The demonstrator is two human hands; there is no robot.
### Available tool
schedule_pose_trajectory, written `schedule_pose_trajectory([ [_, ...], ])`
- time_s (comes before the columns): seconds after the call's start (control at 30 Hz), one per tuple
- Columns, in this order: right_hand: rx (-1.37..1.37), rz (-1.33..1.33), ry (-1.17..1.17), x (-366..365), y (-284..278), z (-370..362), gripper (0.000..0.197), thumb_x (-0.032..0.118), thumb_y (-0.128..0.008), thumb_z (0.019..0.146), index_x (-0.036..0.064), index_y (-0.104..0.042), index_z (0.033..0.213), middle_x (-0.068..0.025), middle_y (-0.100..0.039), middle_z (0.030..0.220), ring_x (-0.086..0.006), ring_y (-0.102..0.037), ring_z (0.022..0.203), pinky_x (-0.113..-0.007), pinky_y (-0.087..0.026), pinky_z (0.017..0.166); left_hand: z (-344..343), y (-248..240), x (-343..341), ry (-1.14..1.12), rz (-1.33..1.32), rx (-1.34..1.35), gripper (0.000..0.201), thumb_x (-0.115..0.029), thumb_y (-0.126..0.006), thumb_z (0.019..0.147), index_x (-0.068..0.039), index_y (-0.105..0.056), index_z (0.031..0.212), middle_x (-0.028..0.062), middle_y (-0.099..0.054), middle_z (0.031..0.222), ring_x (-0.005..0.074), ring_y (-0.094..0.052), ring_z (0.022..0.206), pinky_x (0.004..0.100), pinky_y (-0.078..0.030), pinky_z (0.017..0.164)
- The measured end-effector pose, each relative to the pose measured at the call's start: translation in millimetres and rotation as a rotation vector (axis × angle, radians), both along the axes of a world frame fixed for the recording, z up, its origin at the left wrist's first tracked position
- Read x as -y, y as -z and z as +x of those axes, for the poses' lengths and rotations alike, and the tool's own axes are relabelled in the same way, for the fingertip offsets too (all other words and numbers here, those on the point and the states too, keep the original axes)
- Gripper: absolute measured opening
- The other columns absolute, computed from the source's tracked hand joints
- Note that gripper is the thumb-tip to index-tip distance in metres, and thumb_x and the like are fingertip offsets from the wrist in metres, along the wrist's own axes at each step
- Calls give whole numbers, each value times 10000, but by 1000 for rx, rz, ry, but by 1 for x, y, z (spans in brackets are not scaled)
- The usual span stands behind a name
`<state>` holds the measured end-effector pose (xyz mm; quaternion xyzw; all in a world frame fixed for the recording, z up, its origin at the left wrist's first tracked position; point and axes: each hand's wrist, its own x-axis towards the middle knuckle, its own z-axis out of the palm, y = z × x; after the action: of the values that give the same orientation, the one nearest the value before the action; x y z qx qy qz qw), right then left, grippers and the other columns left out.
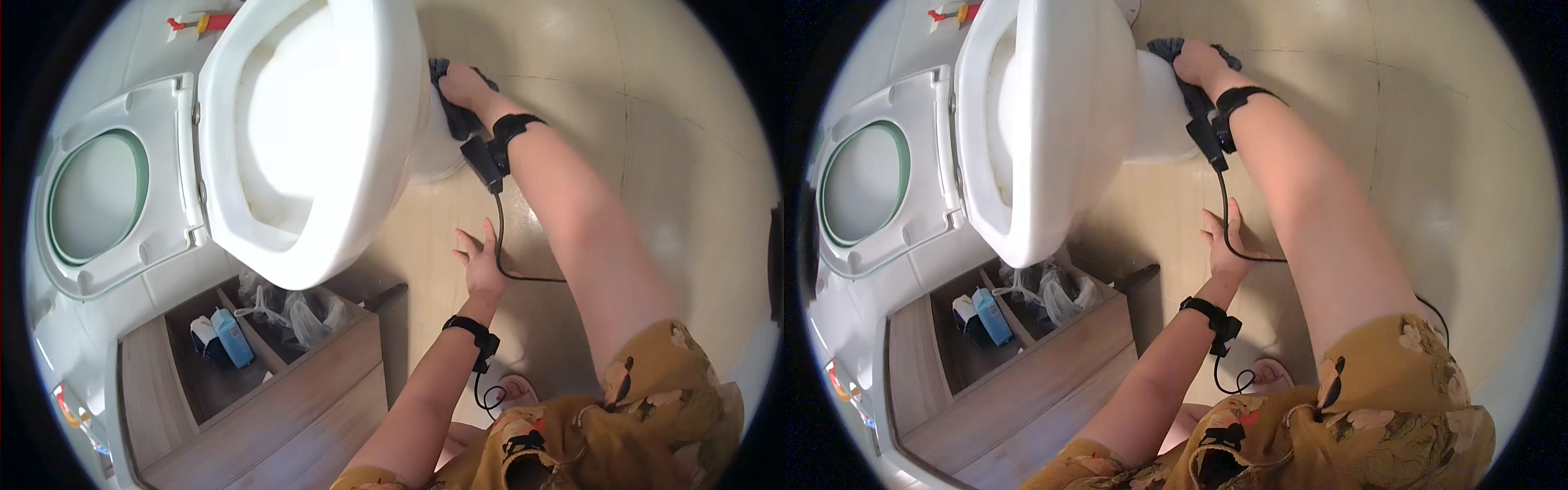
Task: Wiping down walls, floor, and toilet in a bathroom, then washing the cleaning cloth.
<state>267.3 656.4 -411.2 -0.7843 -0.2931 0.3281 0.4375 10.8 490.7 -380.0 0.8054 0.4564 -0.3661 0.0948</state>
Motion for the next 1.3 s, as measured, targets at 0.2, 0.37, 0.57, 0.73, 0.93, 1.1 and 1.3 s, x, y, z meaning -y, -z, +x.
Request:
schedule_pose_trajectory([
  [0.2,39,145,-24,-9,-26,9,341,120,-438,790,-5,-555,1085,-245,-558,1098,-364,-522,1049,-392,-414,877,-10,1,-8,-118,-76,-80,1254,-424,-824,501,-315,39,1404,283,110,1416,526,-45,1280,374,-335,1019],
  [0.37,-154,731,-234,-44,-46,35,392,137,-431,791,48,-522,1161,-217,-543,1124,-346,-508,1060,-380,-406,886,-1,-22,-7,-171,-87,17,1238,-342,-833,517,-317,27,1407,275,123,1418,532,-83,1274,378,-339,1015],
  [0.57,-50,266,74,26,50,-5,405,101,-449,771,46,-507,1168,-260,-513,1111,-381,-459,1097,-398,-400,903,12,-10,-2,-142,-112,34,1244,-320,-844,486,-317,-9,1407,231,121,1433,522,-79,1277,388,-434,945],
  [0.73,-215,336,490,60,-16,-130,612,38,-497,742,106,-280,1310,-263,-341,1225,-478,-391,1095,-463,-331,963,-17,10,-6,231,63,107,1001,-405,-742,612,-224,-160,1406,234,-179,1411,466,-179,1280,447,-347,996],
  [0.93,-941,507,206,124,-36,-150,624,17,-556,736,25,-269,1290,-160,-459,1182,-254,-440,1104,-351,-351,944,-49,68,-26,46,-20,237,924,-464,-702,632,-153,-259,1382,113,-176,1456,383,-152,1323,418,-124,1103],
  [1.1,-939,514,385,215,-51,-125,371,32,-508,769,45,-421,1129,-81,-538,956,-185,-546,799,-322,-485,673,-49,7,-17,51,-26,411,992,-284,-745,587,-81,-205,1394,276,-263,1375,357,-189,1319,514,-111,1065],
  [1.3,-1542,570,501,275,-45,-135,296,156,-527,757,18,-548,1017,-119,-603,950,-259,-588,837,-386,-476,795,-86,9,-11,-457,-336,940,871,-183,-701,671,-27,-220,1381,279,-280,1365,346,-358,1240,310,-321,1002],
])
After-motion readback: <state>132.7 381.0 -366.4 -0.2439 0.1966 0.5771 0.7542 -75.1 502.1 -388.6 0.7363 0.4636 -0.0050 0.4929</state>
